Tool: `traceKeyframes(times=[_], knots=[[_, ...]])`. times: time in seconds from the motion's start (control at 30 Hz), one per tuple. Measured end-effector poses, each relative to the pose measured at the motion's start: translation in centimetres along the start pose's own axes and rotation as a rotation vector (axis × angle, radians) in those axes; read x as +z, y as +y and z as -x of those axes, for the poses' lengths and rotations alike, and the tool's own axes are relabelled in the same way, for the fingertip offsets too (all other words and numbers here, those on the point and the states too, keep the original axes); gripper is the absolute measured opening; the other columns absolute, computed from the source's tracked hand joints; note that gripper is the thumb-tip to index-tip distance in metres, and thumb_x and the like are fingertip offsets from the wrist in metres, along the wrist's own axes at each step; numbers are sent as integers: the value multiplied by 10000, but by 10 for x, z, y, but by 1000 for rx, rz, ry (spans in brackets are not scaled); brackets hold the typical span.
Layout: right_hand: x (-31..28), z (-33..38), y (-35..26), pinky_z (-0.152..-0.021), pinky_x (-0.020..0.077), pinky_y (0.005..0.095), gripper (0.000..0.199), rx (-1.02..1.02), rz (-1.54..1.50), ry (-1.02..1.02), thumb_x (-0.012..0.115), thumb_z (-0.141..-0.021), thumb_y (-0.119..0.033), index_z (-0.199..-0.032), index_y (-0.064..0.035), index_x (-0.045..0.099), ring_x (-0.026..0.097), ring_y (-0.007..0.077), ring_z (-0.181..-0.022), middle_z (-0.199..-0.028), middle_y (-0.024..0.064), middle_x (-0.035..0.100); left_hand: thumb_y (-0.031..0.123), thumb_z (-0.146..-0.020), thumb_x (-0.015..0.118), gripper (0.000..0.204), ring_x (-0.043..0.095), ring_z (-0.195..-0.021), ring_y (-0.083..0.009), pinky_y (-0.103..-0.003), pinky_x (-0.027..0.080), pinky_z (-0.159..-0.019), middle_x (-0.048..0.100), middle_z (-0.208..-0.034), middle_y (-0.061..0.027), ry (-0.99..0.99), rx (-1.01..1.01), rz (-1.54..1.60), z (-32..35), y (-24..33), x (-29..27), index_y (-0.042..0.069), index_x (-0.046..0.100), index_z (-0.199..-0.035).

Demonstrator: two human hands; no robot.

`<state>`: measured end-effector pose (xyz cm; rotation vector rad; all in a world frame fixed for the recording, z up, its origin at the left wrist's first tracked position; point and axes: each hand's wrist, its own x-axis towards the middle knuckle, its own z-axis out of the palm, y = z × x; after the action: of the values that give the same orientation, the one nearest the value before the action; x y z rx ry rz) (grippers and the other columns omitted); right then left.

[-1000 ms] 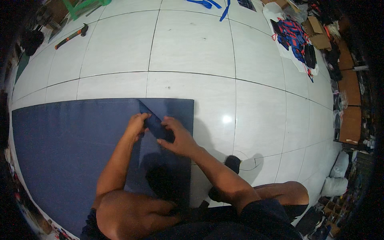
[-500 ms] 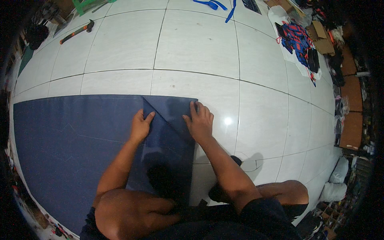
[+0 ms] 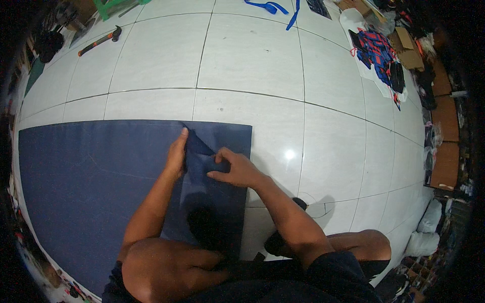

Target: The person unrolls and spreads a piece of blue fabric onto the floor, smoothing it out and aligning it with markings on the ground.

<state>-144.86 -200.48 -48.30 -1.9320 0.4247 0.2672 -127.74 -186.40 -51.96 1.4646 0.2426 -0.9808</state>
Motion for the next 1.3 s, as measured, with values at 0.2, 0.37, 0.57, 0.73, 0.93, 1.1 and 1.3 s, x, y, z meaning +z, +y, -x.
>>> traceKeyframes(times=[0.2, 0.37, 0.57, 0.73, 0.93, 1.1, 1.3], knots=[[9, -11, 0, -894, 518, 414, 431, 110, -119, 159, 729, -921, -373, -1211, -74, 617, 674, 303, -989, -1123, 177, 686, 261, -999, 649, 251, 582, -678, -114, -278, 503, -640, 657, -814, -42, -136, 20, -132, -23, -23, -32, 16, 654, -944], [4, -9, 48, -864, 463, 429, 525, 48, 749, 732, 739, -897, -377, -1315, -79, 628, 595, 267, -972, -1056, 101, 635, 206, -988, 647, 233, 573, -726, -122, -293, 493, -668, 646, -857, -69, -141, 100, -249, -16, -24, -27, -13, 638, -1066], [20, -10, 58, -828, 429, 414, 263, -37, 652, 659, 732, -864, -180, -1118, -114, 740, 559, 268, -959, -992, 85, 588, 126, -927, 689, 574, 598, -1033, -277, -377, 492, -920, 607, -1151, -221, 85, 431, -644, -7, -24, -28, 4, 454, -1437], [21, -5, 59, -845, 470, 392, 307, -164, 255, 490, 776, -828, -201, -1093, -80, 678, 589, 285, -1022, -1035, 101, 615, 44, -841, 706, 615, 466, -1347, -391, -471, 356, -1138, 577, -1311, -262, 117, 878, -1076, 18, 5, -9, 88, 517, -1425], [5, -4, 1, -887, 489, 397, 556, 90, -61, 75, 716, -905, -469, -1248, -50, 587, 625, 301, -1036, -1067, 152, 634, 138, -833, 685, 195, 432, -1413, -372, -551, 205, -1217, 643, -1321, -142, -324, 994, -1124, 3, 19, -35, 60, 749, -999], [12, -11, 37, -858, 467, 428, 612, 102, 372, 544, 682, -932, -451, -1375, -47, 557, 599, 314, -1013, -1081, 163, 617, 194, -910, 656, 188, 523, -1318, -386, -544, 203, -1215, 733, -1093, -108, -379, 828, -1025, 3, 14, -44, 38, 727, -833], [20, -9, 53, -809, 417, 430, 401, 36, 695, 487, 666, -951, -284, -1275, -49, 659, 563, 294, -947, -1063, 128, 593, 207, -913, 706, 190, 569, -1176, -362, -521, 297, -1166, 684, -1008, -127, -108, 868, -1162, 10, 11, -28, 51, 702, -1021]])
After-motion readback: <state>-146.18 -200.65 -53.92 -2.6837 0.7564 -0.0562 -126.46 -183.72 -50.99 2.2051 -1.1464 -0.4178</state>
